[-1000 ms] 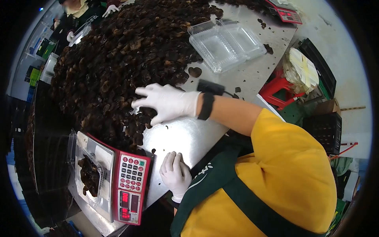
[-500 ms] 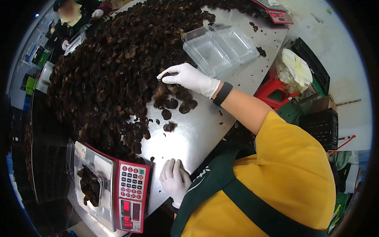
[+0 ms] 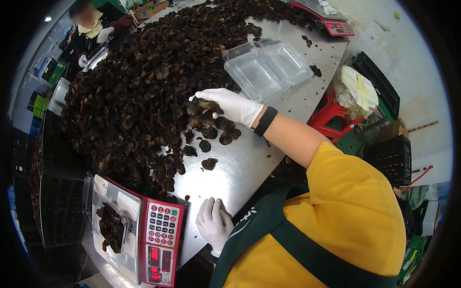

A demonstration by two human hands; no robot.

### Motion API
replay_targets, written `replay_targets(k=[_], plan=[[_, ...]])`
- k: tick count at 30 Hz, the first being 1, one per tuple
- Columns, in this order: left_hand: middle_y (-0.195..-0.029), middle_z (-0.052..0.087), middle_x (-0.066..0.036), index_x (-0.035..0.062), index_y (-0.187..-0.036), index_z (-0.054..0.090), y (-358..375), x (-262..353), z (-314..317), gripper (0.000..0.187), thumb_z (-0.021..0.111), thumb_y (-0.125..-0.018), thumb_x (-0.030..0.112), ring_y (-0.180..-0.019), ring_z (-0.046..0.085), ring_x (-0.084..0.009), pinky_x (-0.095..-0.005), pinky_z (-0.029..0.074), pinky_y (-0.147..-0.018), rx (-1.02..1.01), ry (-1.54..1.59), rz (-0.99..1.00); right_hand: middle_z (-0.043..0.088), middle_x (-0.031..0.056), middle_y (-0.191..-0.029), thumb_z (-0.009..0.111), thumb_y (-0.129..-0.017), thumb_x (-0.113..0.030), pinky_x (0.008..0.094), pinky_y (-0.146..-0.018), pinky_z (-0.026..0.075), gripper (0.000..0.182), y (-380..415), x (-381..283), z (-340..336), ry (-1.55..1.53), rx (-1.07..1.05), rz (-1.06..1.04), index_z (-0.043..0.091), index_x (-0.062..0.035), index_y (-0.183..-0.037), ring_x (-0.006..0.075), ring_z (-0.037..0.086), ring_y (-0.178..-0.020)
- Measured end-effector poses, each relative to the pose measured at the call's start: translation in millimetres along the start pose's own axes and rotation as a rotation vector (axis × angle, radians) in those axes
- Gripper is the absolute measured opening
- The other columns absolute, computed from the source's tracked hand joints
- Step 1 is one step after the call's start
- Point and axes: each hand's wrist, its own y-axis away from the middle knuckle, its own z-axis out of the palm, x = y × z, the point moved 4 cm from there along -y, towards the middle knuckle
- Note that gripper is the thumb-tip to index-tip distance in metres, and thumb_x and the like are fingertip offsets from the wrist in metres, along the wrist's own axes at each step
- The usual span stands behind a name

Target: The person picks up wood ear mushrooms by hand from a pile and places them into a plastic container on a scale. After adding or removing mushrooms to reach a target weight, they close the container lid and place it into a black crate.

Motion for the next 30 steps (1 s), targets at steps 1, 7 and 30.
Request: replay_targets(k=[1,7,30], plan=[[-0.118,0.063,-0.010,0.0054,-0.113,0.066,0,0,0,0.032,0.066,-0.081,0.003,-0.112,0.061,-0.0297,-0.0407,0.045,-0.090,0.001,0.007,-0.001,0.068,0.0013,-0.109,0.057,-0.100,-0.032,0.0278,-0.076,0.052,0.032,-3,-1,1,0.094,0.025,-0.041,0.068,-0.0090,-0.120,0.0104,0.061,-0.097],[-0.115,0.064,-0.010,0.0060,-0.110,0.066,-3,1,-1,0.031,0.066,-0.080,0.000,-0.110,0.062,-0.0301,-0.0411,0.045,-0.091,-0.001,0.028,-0.017,0.065,-0.0013,-0.116,0.054,-0.101,-0.022,0.0287,-0.085,0.050,0.026,-16,-11,7,0.473,0.044,-0.300,0.066,-0.0096,-0.120,0.0100,0.057,-0.106],[-0.114,0.064,-0.009,0.0076,-0.109,0.065,-6,8,-4,0.031,0.066,-0.079,-0.003,-0.111,0.061,-0.0290,-0.0415,0.044,-0.094,0.031,0.033,-0.043,0.072,0.0028,-0.083,0.063,-0.083,-0.011,0.0364,-0.082,0.049,0.019,-30,-3,53,1.252,0.091,-0.622,0.074,-0.0168,-0.098,0.0201,0.068,-0.079]])
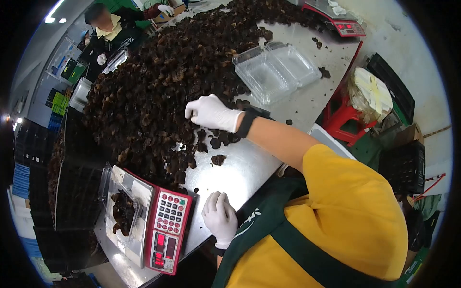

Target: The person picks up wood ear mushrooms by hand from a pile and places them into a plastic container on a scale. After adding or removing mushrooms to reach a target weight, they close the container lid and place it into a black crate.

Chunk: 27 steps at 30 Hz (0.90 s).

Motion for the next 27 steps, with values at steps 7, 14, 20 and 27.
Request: replay_targets(k=[7,14,20,27], plan=[[-0.115,0.064,-0.011,0.0064,-0.109,0.066,2,-3,0,0.033,0.067,-0.078,-0.003,-0.110,0.061,-0.0311,-0.0416,0.044,-0.094,-0.050,-0.010,-0.021,0.068,0.0049,-0.103,0.055,-0.098,-0.021,0.0248,-0.071,0.054,0.023,20,41,-60,-1.124,-0.143,0.440,0.069,-0.0060,-0.107,0.0125,0.064,-0.083],[-0.116,0.064,-0.011,0.0060,-0.109,0.067,3,-7,1,0.035,0.065,-0.077,-0.006,-0.110,0.061,-0.0313,-0.0425,0.046,-0.094,-0.138,-0.044,-0.050,0.071,0.0100,-0.079,0.066,-0.086,-0.047,0.0379,-0.066,0.056,0.042,21,11,-24,0.221,-0.247,0.171,0.068,-0.0078,-0.100,0.0279,0.071,-0.077],[-0.115,0.065,-0.009,0.0074,-0.108,0.068,9,-12,7,0.035,0.065,-0.076,-0.007,-0.109,0.062,-0.0300,-0.0408,0.047,-0.093,-0.038,-0.057,0.000,0.072,0.0131,-0.089,0.067,-0.085,-0.041,0.0403,-0.078,0.057,0.039,15,15,-13,0.236,-0.403,0.362,0.070,-0.0062,-0.102,0.0322,0.071,-0.087],[-0.119,0.064,-0.011,0.0057,-0.113,0.067,6,-5,4,0.036,0.064,-0.078,-0.001,-0.113,0.060,-0.0294,-0.0408,0.043,-0.094,-0.090,-0.091,-0.030,0.061,0.0056,-0.063,0.062,-0.094,-0.032,0.0276,-0.055,0.046,0.034,41,-1,-49,-0.618,-0.339,0.450,0.059,-0.0014,-0.078,0.0099,0.055,-0.057]])
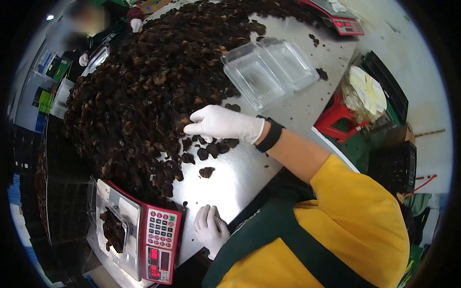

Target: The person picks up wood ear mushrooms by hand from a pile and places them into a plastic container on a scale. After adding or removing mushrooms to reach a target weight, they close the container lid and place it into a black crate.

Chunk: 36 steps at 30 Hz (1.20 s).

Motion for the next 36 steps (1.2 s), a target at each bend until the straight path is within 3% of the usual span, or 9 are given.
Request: replay_targets(k=[4,7,12,16,20,24,29,30,36], plan=[[-0.116,0.063,-0.012,0.0043,-0.112,0.066,-2,2,-1,0.029,0.063,-0.083,-0.001,-0.110,0.060,-0.0307,-0.0426,0.043,-0.093,0.030,0.008,0.046,0.064,0.0008,-0.072,0.056,-0.093,-0.020,0.0213,-0.050,0.038,0.016,82,-1,-31,-0.013,-0.014,0.047,0.059,-0.0050,-0.088,0.0048,0.050,-0.056],[-0.116,0.063,-0.012,0.0043,-0.112,0.065,-1,2,-3,0.029,0.064,-0.083,-0.001,-0.111,0.060,-0.0309,-0.0428,0.044,-0.092,0.047,0.017,0.074,0.065,0.0012,-0.074,0.065,-0.086,-0.012,0.0248,-0.062,0.047,0.010,151,26,-64,0.094,-0.067,0.185,0.061,-0.0037,-0.090,0.0079,0.056,-0.063],[-0.116,0.063,-0.012,0.0044,-0.112,0.064,-3,4,-2,0.029,0.064,-0.084,-0.001,-0.110,0.060,-0.0313,-0.0432,0.045,-0.091,0.034,0.008,0.065,0.069,0.0131,-0.107,0.070,-0.083,-0.021,0.0355,-0.094,0.050,0.041,220,67,-105,0.691,-0.127,-0.001,0.066,-0.0053,-0.120,0.0243,0.063,-0.106],[-0.118,0.062,-0.012,0.0049,-0.113,0.064,-2,5,1,0.029,0.063,-0.084,0.001,-0.112,0.059,-0.0317,-0.0438,0.044,-0.093,0.045,0.008,0.072,0.052,0.0188,-0.141,0.077,-0.076,-0.022,0.0399,-0.110,0.040,0.067,179,33,-68,0.493,0.059,-0.124,0.053,-0.0078,-0.138,0.0338,0.050,-0.130],[-0.119,0.063,-0.012,0.0049,-0.114,0.065,-4,3,-2,0.030,0.062,-0.084,0.002,-0.111,0.059,-0.0307,-0.0430,0.044,-0.092,0.008,0.009,0.093,0.028,0.0233,-0.157,0.084,-0.068,-0.035,0.0539,-0.114,0.031,0.092,85,32,-3,0.853,0.322,-0.440,0.043,-0.0161,-0.148,0.0422,0.032,-0.142],[-0.120,0.063,-0.012,0.0058,-0.115,0.066,-2,0,2,0.032,0.062,-0.083,0.004,-0.113,0.059,-0.0303,-0.0425,0.043,-0.092,-0.021,-0.006,0.059,0.026,0.0205,-0.159,0.082,-0.070,-0.036,0.0591,-0.112,0.029,0.081,16,34,21,0.935,0.405,-0.345,0.051,-0.0187,-0.143,0.0417,0.025,-0.145],[-0.122,0.062,-0.011,0.0061,-0.117,0.065,1,-6,6,0.036,0.062,-0.081,0.004,-0.116,0.058,-0.0295,-0.0424,0.043,-0.094,-0.023,0.010,0.042,0.047,0.0120,-0.147,0.077,-0.075,-0.022,0.0494,-0.099,0.042,0.043,40,60,53,0.906,0.361,-0.584,0.068,-0.0163,-0.116,0.0315,0.044,-0.133],[-0.123,0.062,-0.011,0.0057,-0.117,0.065,0,-5,6,0.037,0.063,-0.080,0.004,-0.116,0.058,-0.0298,-0.0426,0.042,-0.094,-0.032,0.011,0.054,0.058,0.0069,-0.135,0.076,-0.074,-0.018,0.0434,-0.092,0.047,0.036,47,61,55,0.917,0.408,-0.629,0.069,-0.0149,-0.109,0.0279,0.056,-0.117],[-0.123,0.062,-0.012,0.0051,-0.118,0.065,-4,-1,2,0.038,0.063,-0.080,0.005,-0.118,0.057,-0.0304,-0.0425,0.042,-0.096,-0.081,0.017,0.093,0.066,0.0041,-0.101,0.073,-0.080,-0.023,0.0338,-0.071,0.054,0.018,6,60,31,0.872,0.381,-0.627,0.070,-0.0121,-0.095,0.0216,0.065,-0.091]])
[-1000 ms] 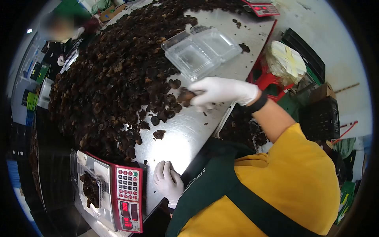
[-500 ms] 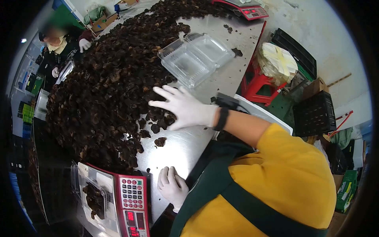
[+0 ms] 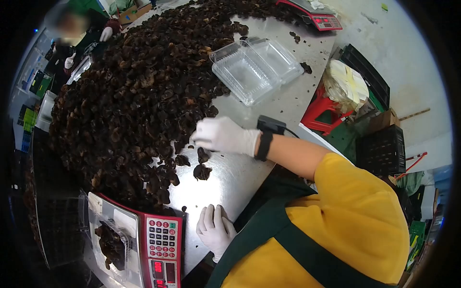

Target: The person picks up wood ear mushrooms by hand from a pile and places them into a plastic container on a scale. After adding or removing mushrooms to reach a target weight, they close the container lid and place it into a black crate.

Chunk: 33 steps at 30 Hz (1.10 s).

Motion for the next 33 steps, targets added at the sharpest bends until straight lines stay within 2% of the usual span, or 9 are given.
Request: replay_targets(k=[7,12,19,20,22,23,24,27,33], plan=[[-0.122,0.062,-0.011,0.0056,-0.118,0.065,1,1,0,0.038,0.064,-0.080,0.005,-0.116,0.058,-0.0295,-0.0419,0.042,-0.095,0.029,0.003,-0.015,0.072,0.0127,-0.095,0.070,-0.088,-0.023,0.0322,-0.080,0.054,0.024,-43,27,-41,-0.442,0.145,0.341,0.072,-0.0026,-0.100,0.0260,0.070,-0.088],[-0.121,0.063,-0.010,0.0060,-0.117,0.065,-1,1,-1,0.036,0.065,-0.081,0.005,-0.115,0.059,-0.0290,-0.0413,0.043,-0.095,0.032,-0.002,-0.028,0.072,0.0029,-0.088,0.066,-0.095,-0.026,0.0248,-0.076,0.051,0.025,-24,20,-49,-0.785,0.063,0.645,0.073,-0.0020,-0.097,0.0097,0.064,-0.080],[-0.120,0.063,-0.012,0.0055,-0.115,0.065,-2,1,-2,0.034,0.065,-0.081,0.005,-0.114,0.059,-0.0312,-0.0427,0.043,-0.095,0.024,0.039,-0.031,0.069,0.0021,-0.088,0.063,-0.097,-0.023,0.0239,-0.073,0.049,0.021,-21,15,-36,-1.411,0.027,0.841,0.071,-0.0029,-0.095,0.0071,0.061,-0.082],[-0.120,0.063,-0.012,0.0055,-0.115,0.065,-3,1,-4,0.034,0.065,-0.081,0.005,-0.114,0.059,-0.0312,-0.0427,0.043,-0.095,0.031,0.034,-0.041,0.069,0.0021,-0.088,0.063,-0.097,-0.023,0.0239,-0.073,0.049,0.021,-22,16,-33,-1.414,0.015,0.833,0.071,-0.0029,-0.095,0.0071,0.061,-0.082],[-0.118,0.063,-0.013,0.0047,-0.113,0.066,-7,2,-9,0.033,0.064,-0.080,0.000,-0.111,0.060,-0.0324,-0.0432,0.044,-0.095,0.019,0.167,-0.060,0.069,0.0045,-0.089,0.063,-0.097,-0.022,0.0269,-0.077,0.051,0.021,-37,0,-51,-0.505,0.282,-0.129,0.070,-0.0018,-0.098,0.0094,0.062,-0.084],[-0.118,0.063,-0.013,0.0047,-0.113,0.066,-8,-1,-15,0.033,0.064,-0.080,0.000,-0.111,0.060,-0.0324,-0.0432,0.044,-0.095,0.040,0.126,-0.111,0.070,0.0053,-0.091,0.062,-0.097,-0.023,0.0291,-0.081,0.051,0.024,-49,-15,-64,-0.437,0.238,-0.160,0.070,-0.0009,-0.099,0.0104,0.063,-0.087],[-0.120,0.062,-0.014,0.0034,-0.114,0.065,-9,-2,-22,0.034,0.064,-0.081,0.000,-0.112,0.059,-0.0330,-0.0437,0.045,-0.095,0.006,0.256,-0.089,0.070,0.0048,-0.090,0.061,-0.098,-0.025,0.0288,-0.079,0.051,0.025,-54,-22,-60,-1.055,0.053,0.416,0.070,-0.0009,-0.099,0.0100,0.062,-0.087],[-0.118,0.063,-0.015,0.0016,-0.113,0.065,-2,-11,-67,0.033,0.064,-0.080,-0.002,-0.111,0.061,-0.0324,-0.0435,0.047,-0.094,0.048,0.341,-0.171,0.065,-0.0003,-0.081,0.062,-0.097,-0.031,0.0236,-0.074,0.048,0.030,-97,-53,-50,-1.330,-0.156,0.542,0.071,-0.0024,-0.092,0.0077,0.061,-0.078],[-0.114,0.068,-0.017,-0.0011,-0.115,0.066,12,-56,-209,0.038,0.056,-0.080,-0.013,-0.105,0.065,-0.0312,-0.0388,0.049,-0.096,0.528,0.119,-0.460,0.070,0.0033,-0.081,0.066,-0.094,-0.025,0.0232,-0.065,0.051,0.024,-175,-197,-45,-1.200,-0.199,0.109,0.074,-0.0019,-0.096,0.0093,0.065,-0.070]])
